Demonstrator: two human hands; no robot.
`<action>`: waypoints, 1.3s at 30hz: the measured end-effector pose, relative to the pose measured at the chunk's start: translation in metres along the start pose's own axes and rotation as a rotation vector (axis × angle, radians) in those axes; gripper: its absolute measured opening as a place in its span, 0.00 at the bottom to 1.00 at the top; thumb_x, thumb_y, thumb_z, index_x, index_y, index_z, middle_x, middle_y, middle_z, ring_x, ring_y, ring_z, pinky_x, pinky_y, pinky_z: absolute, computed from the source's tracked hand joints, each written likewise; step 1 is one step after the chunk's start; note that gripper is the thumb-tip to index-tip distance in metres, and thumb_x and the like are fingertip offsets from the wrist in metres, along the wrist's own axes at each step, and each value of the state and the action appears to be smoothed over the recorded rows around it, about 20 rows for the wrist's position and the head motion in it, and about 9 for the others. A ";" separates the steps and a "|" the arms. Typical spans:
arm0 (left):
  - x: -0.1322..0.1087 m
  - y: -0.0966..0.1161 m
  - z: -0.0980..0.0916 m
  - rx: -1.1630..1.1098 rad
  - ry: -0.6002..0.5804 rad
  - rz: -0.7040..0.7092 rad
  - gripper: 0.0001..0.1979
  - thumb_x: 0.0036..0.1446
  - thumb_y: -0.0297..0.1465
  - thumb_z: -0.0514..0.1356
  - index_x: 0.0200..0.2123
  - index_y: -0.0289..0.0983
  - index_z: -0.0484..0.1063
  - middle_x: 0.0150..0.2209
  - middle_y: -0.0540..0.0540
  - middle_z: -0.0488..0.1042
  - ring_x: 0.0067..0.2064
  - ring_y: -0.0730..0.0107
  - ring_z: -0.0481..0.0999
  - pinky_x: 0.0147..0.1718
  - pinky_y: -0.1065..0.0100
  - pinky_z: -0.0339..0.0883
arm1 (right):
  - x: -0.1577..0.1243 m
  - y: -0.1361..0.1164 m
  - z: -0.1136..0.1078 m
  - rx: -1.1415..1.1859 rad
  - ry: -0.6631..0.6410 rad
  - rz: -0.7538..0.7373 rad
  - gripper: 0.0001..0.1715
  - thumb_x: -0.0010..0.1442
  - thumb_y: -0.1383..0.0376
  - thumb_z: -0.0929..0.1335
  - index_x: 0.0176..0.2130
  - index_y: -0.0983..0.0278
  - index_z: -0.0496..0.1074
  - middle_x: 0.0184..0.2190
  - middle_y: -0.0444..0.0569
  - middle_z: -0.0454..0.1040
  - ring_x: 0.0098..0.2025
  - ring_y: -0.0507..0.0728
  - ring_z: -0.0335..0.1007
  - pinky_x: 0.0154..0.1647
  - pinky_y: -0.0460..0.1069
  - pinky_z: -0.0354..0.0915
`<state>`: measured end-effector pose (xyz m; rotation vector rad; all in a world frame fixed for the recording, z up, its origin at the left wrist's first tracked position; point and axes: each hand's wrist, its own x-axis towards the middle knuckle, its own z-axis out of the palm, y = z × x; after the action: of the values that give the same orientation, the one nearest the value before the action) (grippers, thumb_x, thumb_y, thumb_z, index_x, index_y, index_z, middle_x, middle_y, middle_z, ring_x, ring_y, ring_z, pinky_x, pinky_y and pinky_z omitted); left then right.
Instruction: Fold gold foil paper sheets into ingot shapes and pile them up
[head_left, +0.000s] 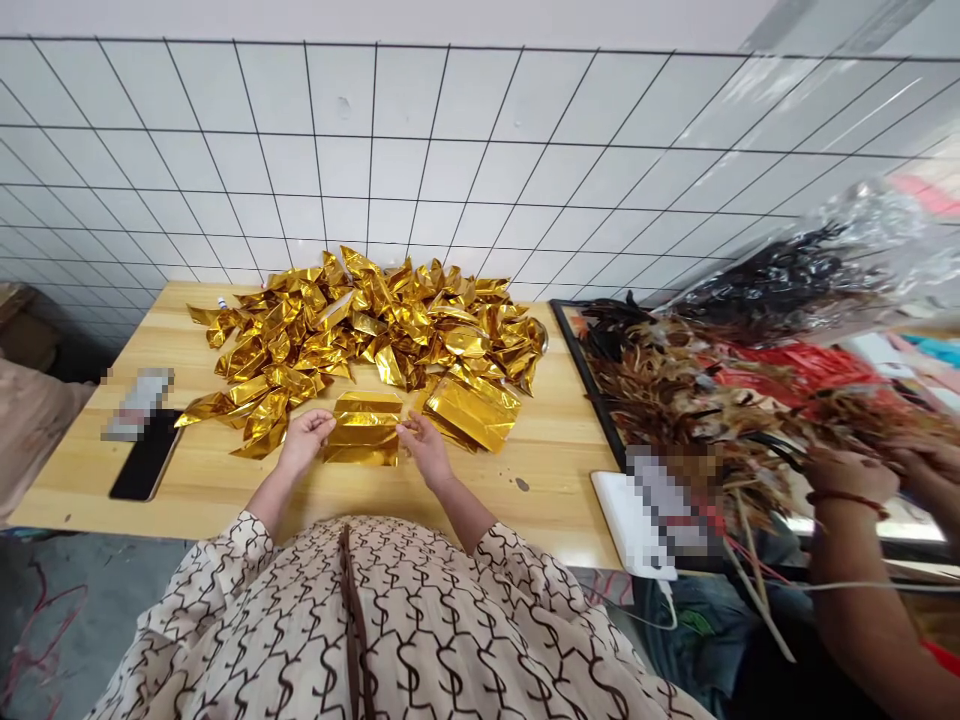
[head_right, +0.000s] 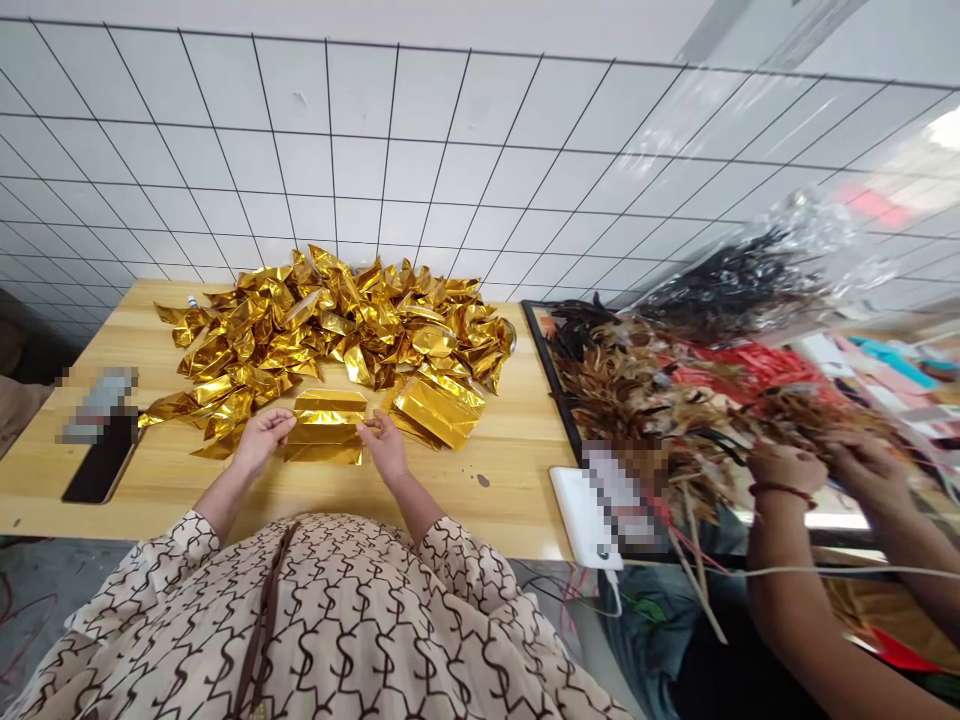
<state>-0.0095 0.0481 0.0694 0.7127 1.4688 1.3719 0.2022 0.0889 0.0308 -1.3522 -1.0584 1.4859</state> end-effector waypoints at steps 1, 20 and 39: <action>0.000 0.004 -0.001 0.005 -0.020 0.012 0.16 0.31 0.39 0.71 0.21 0.36 0.71 0.14 0.58 0.64 0.14 0.80 0.60 0.15 0.76 0.53 | 0.002 -0.006 0.002 0.047 -0.002 0.036 0.32 0.40 0.52 0.75 0.43 0.62 0.70 0.32 0.44 0.71 0.24 0.49 0.65 0.22 0.46 0.62; -0.003 -0.021 -0.019 0.239 -0.001 0.059 0.15 0.40 0.40 0.67 0.17 0.37 0.67 0.17 0.56 0.64 0.21 0.76 0.62 0.23 0.72 0.58 | 0.000 -0.004 0.007 -0.364 -0.098 -0.188 0.24 0.48 0.50 0.68 0.15 0.60 0.56 0.16 0.38 0.55 0.22 0.50 0.55 0.26 0.46 0.56; -0.029 -0.072 -0.001 1.292 -0.460 0.792 0.27 0.65 0.43 0.45 0.62 0.36 0.56 0.63 0.38 0.59 0.65 0.57 0.55 0.61 0.52 0.52 | -0.009 -0.004 0.013 -1.103 -0.091 -0.195 0.08 0.58 0.63 0.66 0.29 0.61 0.72 0.35 0.50 0.74 0.34 0.56 0.70 0.34 0.48 0.61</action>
<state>0.0137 0.0072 0.0074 2.4242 1.6209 0.4666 0.1901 0.0809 0.0377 -1.7997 -2.1617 0.7797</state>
